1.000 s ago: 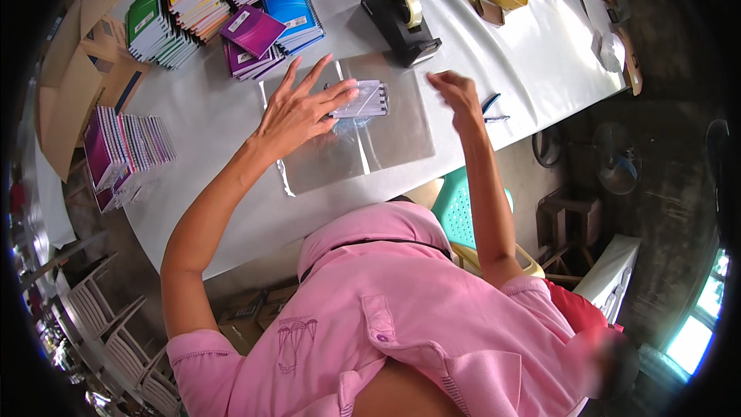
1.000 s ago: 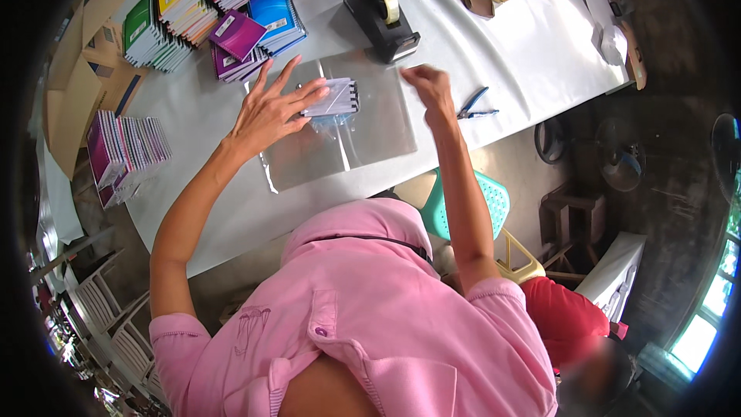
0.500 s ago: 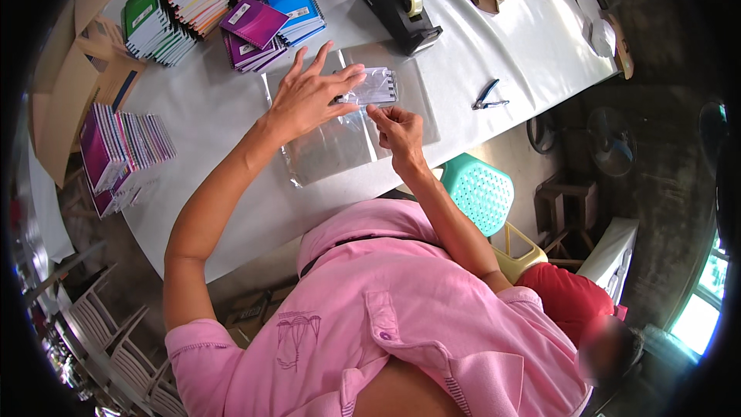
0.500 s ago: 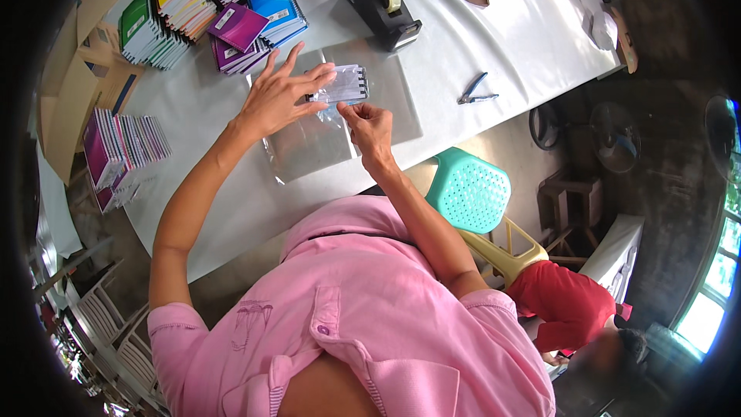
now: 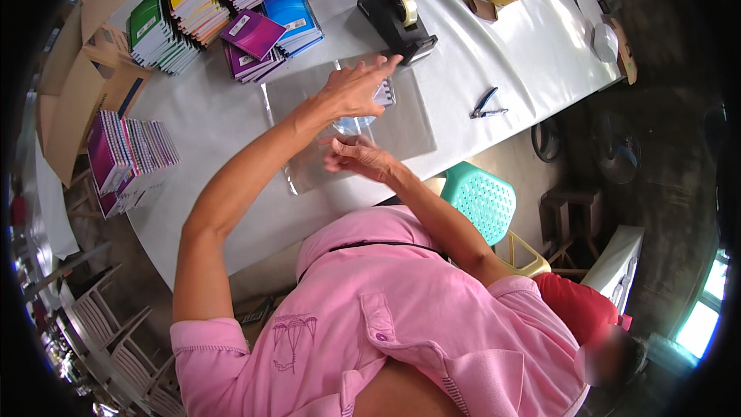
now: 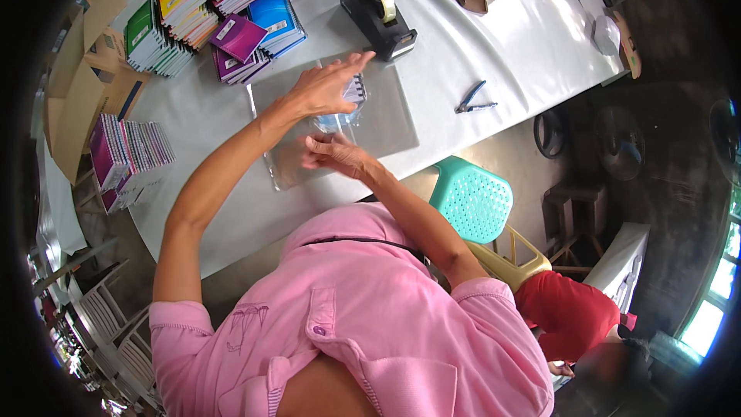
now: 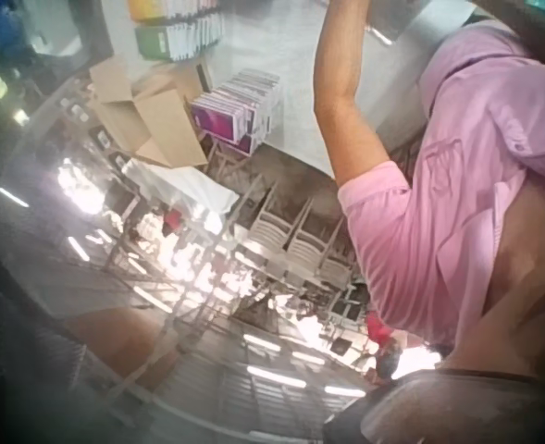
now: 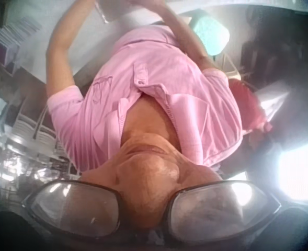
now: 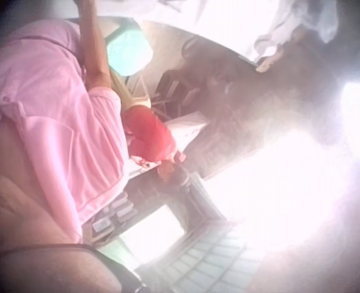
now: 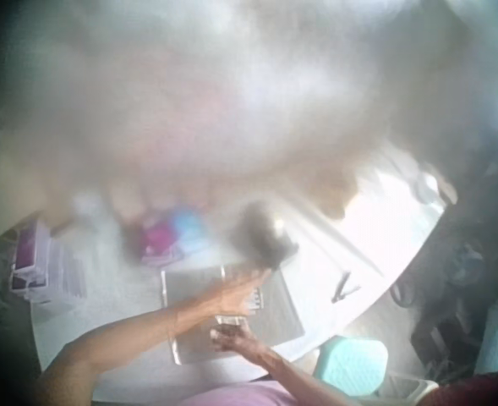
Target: The person wraps spiral-bound notebooks in clear plastic sleeves using a tape dispenser. They place a notebook on a plastic sheet, fold the sheet around it, and secure the edges with tape. The person handles notebooks of various colors, including blue, purple, and green, and stacks the wrapped items on the table.
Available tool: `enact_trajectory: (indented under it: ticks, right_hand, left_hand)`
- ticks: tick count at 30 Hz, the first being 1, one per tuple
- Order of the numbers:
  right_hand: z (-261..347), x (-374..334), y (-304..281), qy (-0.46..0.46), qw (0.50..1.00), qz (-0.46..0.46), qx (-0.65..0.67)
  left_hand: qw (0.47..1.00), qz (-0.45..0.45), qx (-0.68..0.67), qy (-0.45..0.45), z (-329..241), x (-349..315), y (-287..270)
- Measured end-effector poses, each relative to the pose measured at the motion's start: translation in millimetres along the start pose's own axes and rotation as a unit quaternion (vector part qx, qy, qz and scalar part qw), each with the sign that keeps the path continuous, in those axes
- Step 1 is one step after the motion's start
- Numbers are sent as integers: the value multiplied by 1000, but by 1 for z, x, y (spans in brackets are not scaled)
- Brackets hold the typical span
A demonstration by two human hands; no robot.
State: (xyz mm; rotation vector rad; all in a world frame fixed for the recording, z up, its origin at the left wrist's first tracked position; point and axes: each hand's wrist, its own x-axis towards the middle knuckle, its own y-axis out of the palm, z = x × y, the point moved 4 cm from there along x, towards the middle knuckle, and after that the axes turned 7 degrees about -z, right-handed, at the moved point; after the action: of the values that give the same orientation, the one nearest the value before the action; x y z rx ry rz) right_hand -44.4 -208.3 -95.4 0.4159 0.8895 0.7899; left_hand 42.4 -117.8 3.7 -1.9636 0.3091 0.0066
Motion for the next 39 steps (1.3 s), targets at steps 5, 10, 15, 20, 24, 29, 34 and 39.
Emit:
enact_trajectory:
  ticks: [5, 10, 15, 20, 24, 29, 34, 39]
  right_hand:
    - [41, -6, 2, -125, 930, 112, 328]
    - [139, -35, -6, -312, 922, -40, -225]
    - [126, -11, -27, -343, 791, -56, -503]
    - [186, -66, 38, -392, 649, 52, -650]
    - [206, -61, 53, -485, 505, 112, -705]
    - [205, -63, 38, -440, 574, 98, -684]
    - [204, -71, 37, -434, 591, 50, -678]
    - [207, -68, 41, -506, 507, 30, -697]
  left_hand:
    - [812, -203, -546, -33, 33, -61, -20]
    - [692, -301, -646, -117, 53, -111, 18]
    - [739, -301, -583, -149, 25, -98, -17]
    - [858, -267, -354, -260, 22, -94, -28]
    - [915, -308, -153, -212, 3, -87, -68]
    - [861, -415, -224, -190, 7, -90, -73]
    - [890, -357, -126, -256, -17, -73, -39]
    - [892, -280, -119, -335, -5, -83, -51]
